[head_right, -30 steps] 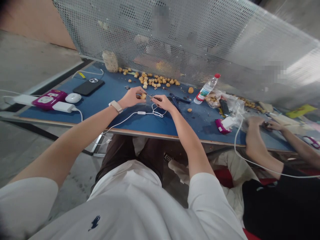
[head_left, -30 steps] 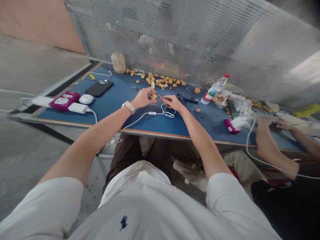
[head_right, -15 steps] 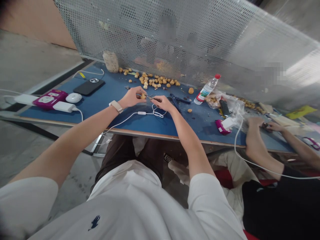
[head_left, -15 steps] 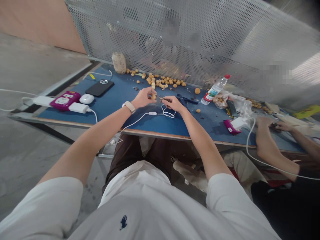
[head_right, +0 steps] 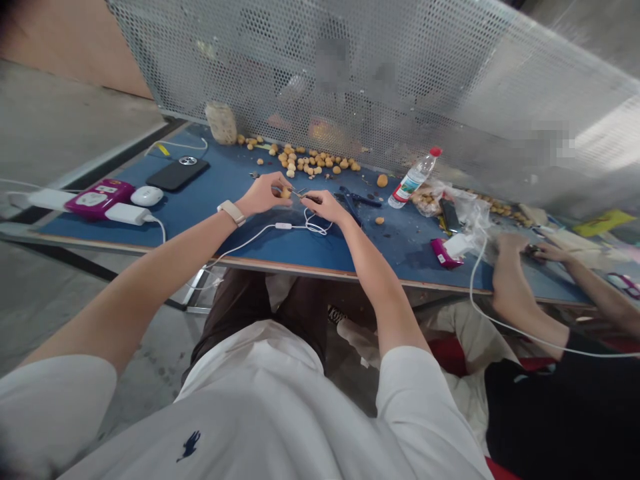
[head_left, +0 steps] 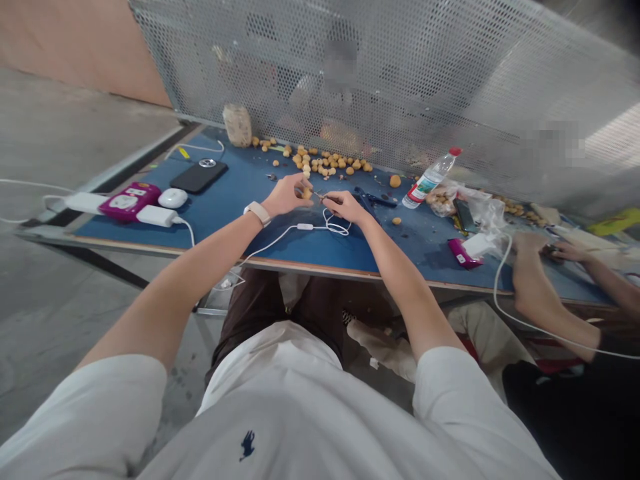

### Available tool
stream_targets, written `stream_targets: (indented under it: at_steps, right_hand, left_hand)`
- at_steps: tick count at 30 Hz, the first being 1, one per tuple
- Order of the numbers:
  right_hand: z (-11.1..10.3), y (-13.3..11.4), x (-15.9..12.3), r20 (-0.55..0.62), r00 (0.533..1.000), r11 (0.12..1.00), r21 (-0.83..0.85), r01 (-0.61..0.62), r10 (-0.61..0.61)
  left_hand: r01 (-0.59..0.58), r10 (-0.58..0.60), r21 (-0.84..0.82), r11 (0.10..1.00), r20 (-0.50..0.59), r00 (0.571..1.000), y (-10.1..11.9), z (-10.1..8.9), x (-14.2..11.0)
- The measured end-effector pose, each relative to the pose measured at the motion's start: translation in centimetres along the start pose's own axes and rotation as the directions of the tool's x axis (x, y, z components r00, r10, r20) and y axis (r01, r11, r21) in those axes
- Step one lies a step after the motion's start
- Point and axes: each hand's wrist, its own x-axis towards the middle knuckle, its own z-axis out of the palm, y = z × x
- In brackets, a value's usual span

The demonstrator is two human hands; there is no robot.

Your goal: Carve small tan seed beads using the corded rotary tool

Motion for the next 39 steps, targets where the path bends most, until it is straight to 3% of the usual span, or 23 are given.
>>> stream_targets:
  at_steps: [13, 17, 20, 23, 28, 31, 36, 39]
  right_hand:
    - [0.0, -0.2, 0.0, -0.007, 1.000, 1.000, 0.023, -0.005, 0.005]
    - [0.2, 0.0, -0.1, -0.039, 0.999, 0.998, 0.049, -0.029, 0.031]
    - [0.4, 0.3, -0.1, -0.101, 0.992, 0.992, 0.110, -0.067, 0.079]
    - [0.4, 0.6, -0.2, -0.119, 0.987, 0.981, 0.177, -0.083, 0.105]
    - [0.3, 1.0, -0.3, -0.121, 0.986, 0.974, 0.209, -0.088, 0.115]
    - [0.3, 1.2, -0.3, -0.120, 0.985, 0.973, 0.209, -0.100, 0.127]
    - [0.2, 1.2, -0.2, -0.115, 0.988, 0.964, 0.255, -0.075, 0.107]
    - [0.1, 1.2, -0.3, -0.127, 0.988, 0.959, 0.279, -0.055, 0.093]
  left_hand:
    - [0.002, -0.001, 0.036, 0.999, -0.013, 1.000, -0.1, 0.0, 0.0]
    - [0.084, -0.084, 0.049, 0.995, -0.010, 0.996, -0.1, 0.1, -0.3]
    - [0.162, -0.148, 0.171, 0.972, -0.089, 0.985, 0.2, 0.0, -0.3]
    - [0.129, -0.077, 0.330, 0.935, -0.166, 0.983, 0.6, -0.2, 0.0]
    - [-0.010, 0.037, 0.410, 0.912, -0.058, 0.998, 1.1, -0.7, -0.3]
    - [-0.021, 0.051, 0.432, 0.902, -0.058, 0.997, 1.6, -0.6, -0.7]
    - [-0.101, 0.084, 0.394, 0.913, 0.060, 0.995, 2.9, 0.7, -1.1]
    - [-0.073, 0.055, 0.359, 0.931, 0.060, 0.997, 2.7, 1.1, -0.9]
